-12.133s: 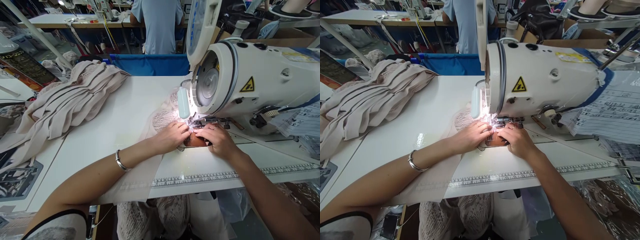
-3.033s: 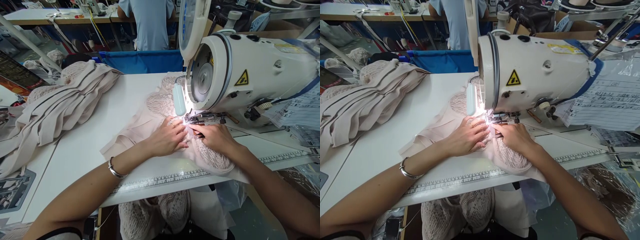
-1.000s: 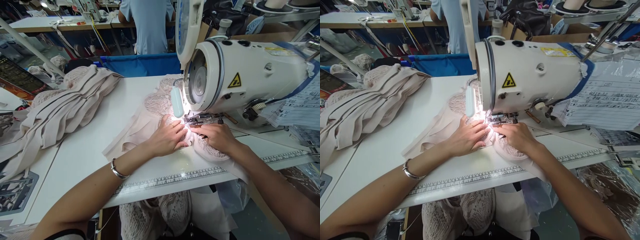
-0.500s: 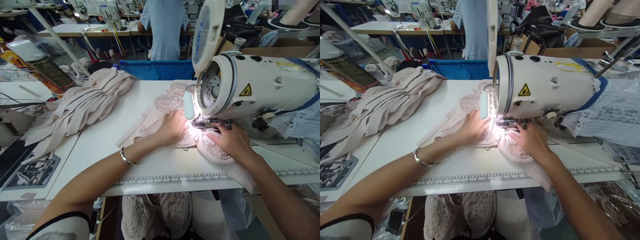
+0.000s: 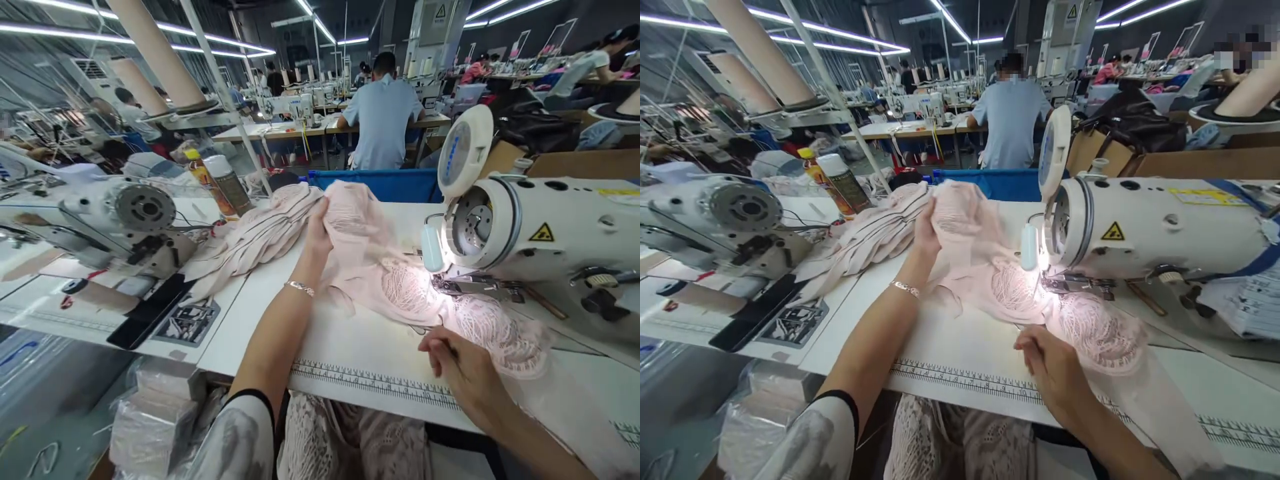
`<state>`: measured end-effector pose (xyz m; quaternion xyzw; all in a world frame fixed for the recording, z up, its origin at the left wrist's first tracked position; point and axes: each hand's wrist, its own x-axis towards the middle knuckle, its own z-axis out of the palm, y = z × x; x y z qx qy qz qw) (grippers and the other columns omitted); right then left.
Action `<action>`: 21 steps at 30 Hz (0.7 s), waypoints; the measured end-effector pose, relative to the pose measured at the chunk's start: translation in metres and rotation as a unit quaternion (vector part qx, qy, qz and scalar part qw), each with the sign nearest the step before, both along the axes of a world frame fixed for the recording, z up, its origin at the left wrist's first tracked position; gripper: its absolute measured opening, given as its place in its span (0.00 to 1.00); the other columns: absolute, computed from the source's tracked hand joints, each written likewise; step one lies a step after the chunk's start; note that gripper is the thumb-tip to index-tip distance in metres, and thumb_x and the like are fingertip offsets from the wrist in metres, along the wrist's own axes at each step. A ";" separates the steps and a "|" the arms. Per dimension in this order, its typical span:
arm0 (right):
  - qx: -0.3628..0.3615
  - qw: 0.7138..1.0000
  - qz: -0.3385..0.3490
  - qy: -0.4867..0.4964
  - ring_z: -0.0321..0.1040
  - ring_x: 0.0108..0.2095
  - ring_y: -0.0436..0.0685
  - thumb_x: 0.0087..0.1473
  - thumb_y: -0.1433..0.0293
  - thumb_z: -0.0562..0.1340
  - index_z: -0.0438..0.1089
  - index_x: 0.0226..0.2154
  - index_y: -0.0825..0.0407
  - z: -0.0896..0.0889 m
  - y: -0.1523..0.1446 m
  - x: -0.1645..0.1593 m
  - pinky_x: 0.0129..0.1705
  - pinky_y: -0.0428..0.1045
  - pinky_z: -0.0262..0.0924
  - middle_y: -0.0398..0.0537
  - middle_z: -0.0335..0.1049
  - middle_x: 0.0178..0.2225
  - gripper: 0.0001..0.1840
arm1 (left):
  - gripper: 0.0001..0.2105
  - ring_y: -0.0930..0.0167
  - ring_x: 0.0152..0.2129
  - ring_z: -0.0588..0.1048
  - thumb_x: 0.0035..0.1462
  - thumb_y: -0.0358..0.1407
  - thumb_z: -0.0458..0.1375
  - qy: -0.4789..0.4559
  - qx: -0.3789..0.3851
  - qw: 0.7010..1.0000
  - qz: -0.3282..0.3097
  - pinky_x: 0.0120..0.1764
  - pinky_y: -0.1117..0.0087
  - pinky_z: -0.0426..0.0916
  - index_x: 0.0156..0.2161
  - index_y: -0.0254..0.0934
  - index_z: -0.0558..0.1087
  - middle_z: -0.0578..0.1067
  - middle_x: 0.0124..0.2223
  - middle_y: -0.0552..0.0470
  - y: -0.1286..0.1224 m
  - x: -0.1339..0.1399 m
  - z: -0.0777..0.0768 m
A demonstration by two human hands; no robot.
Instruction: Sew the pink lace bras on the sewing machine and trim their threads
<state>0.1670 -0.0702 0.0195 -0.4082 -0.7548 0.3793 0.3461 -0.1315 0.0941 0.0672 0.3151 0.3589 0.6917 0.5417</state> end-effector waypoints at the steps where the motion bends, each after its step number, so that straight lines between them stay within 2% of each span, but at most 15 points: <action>1: -0.101 0.993 0.016 0.056 0.53 0.15 0.51 0.67 0.49 0.53 0.66 0.27 0.47 0.001 0.003 -0.015 0.18 0.48 0.51 0.37 0.54 0.15 0.24 | 0.24 0.55 0.57 0.75 0.70 0.50 0.48 -0.017 0.010 1.000 -0.004 0.61 0.52 0.67 0.56 0.35 0.73 0.80 0.52 0.43 -0.006 -0.007 0.005; 3: -0.277 0.943 0.054 0.177 0.38 0.14 0.47 0.60 0.41 0.57 0.61 0.23 0.47 0.005 0.017 -0.045 0.16 0.45 0.38 0.32 0.43 0.14 0.30 | 0.25 0.56 0.58 0.74 0.71 0.50 0.45 -0.025 0.039 0.999 0.000 0.61 0.53 0.68 0.57 0.36 0.73 0.80 0.53 0.44 -0.016 -0.018 0.013; 5: -0.409 0.858 0.103 0.292 0.33 0.16 0.45 0.60 0.43 0.58 0.60 0.22 0.49 0.013 0.037 -0.073 0.16 0.44 0.36 0.32 0.43 0.16 0.30 | 0.26 0.56 0.59 0.73 0.71 0.52 0.42 -0.030 0.064 0.997 0.009 0.62 0.53 0.68 0.58 0.37 0.73 0.80 0.54 0.45 -0.022 -0.024 0.018; 7: -0.471 0.775 0.107 0.407 0.33 0.17 0.46 0.64 0.54 0.57 0.62 0.22 0.51 0.021 0.059 -0.096 0.16 0.43 0.36 0.33 0.44 0.17 0.25 | 0.28 0.57 0.60 0.72 0.71 0.53 0.40 -0.027 0.081 0.996 0.011 0.62 0.54 0.67 0.58 0.38 0.72 0.79 0.56 0.44 -0.024 -0.025 0.020; 8: -0.468 0.762 0.099 0.437 0.34 0.18 0.46 0.65 0.60 0.56 0.63 0.23 0.52 0.026 0.069 -0.105 0.17 0.42 0.39 0.34 0.44 0.18 0.21 | 0.29 0.57 0.61 0.72 0.71 0.54 0.39 -0.022 0.085 0.996 0.011 0.62 0.54 0.67 0.58 0.38 0.72 0.78 0.56 0.44 -0.025 -0.025 0.020; 10: -0.448 0.747 0.076 0.486 0.36 0.18 0.47 0.65 0.68 0.54 0.62 0.24 0.51 0.032 0.084 -0.120 0.18 0.41 0.43 0.34 0.43 0.19 0.17 | 0.30 0.58 0.61 0.71 0.70 0.55 0.40 -0.010 0.090 0.996 0.010 0.62 0.55 0.67 0.58 0.38 0.73 0.77 0.58 0.43 -0.025 -0.024 0.019; 12: -0.423 0.742 0.058 0.517 0.36 0.18 0.48 0.67 0.70 0.51 0.60 0.25 0.50 0.036 0.094 -0.129 0.18 0.40 0.45 0.34 0.40 0.19 0.17 | 0.30 0.58 0.61 0.71 0.70 0.56 0.41 -0.004 0.095 0.995 0.012 0.63 0.56 0.66 0.58 0.39 0.73 0.76 0.59 0.43 -0.025 -0.024 0.018; 15: -0.398 0.737 0.045 0.545 0.35 0.18 0.49 0.70 0.66 0.50 0.59 0.25 0.49 0.038 0.104 -0.136 0.17 0.40 0.43 0.34 0.38 0.20 0.20 | 0.29 0.56 0.61 0.71 0.69 0.56 0.43 -0.009 0.105 0.994 0.013 0.63 0.54 0.66 0.58 0.38 0.73 0.77 0.58 0.42 -0.025 -0.026 0.017; 19: -0.376 0.737 0.035 0.560 0.34 0.18 0.49 0.69 0.59 0.55 0.58 0.25 0.48 0.038 0.113 -0.137 0.15 0.40 0.42 0.33 0.37 0.20 0.20 | 0.28 0.56 0.61 0.71 0.69 0.56 0.44 -0.023 0.099 0.995 0.016 0.63 0.54 0.66 0.56 0.39 0.74 0.78 0.57 0.42 -0.025 -0.026 0.015; 21: -0.370 0.739 0.028 0.563 0.34 0.18 0.49 0.69 0.59 0.55 0.57 0.25 0.48 0.038 0.115 -0.137 0.15 0.40 0.42 0.33 0.37 0.20 0.21 | 0.27 0.57 0.62 0.71 0.69 0.55 0.45 -0.024 0.092 0.995 0.017 0.63 0.54 0.66 0.55 0.39 0.75 0.77 0.58 0.43 -0.024 -0.026 0.014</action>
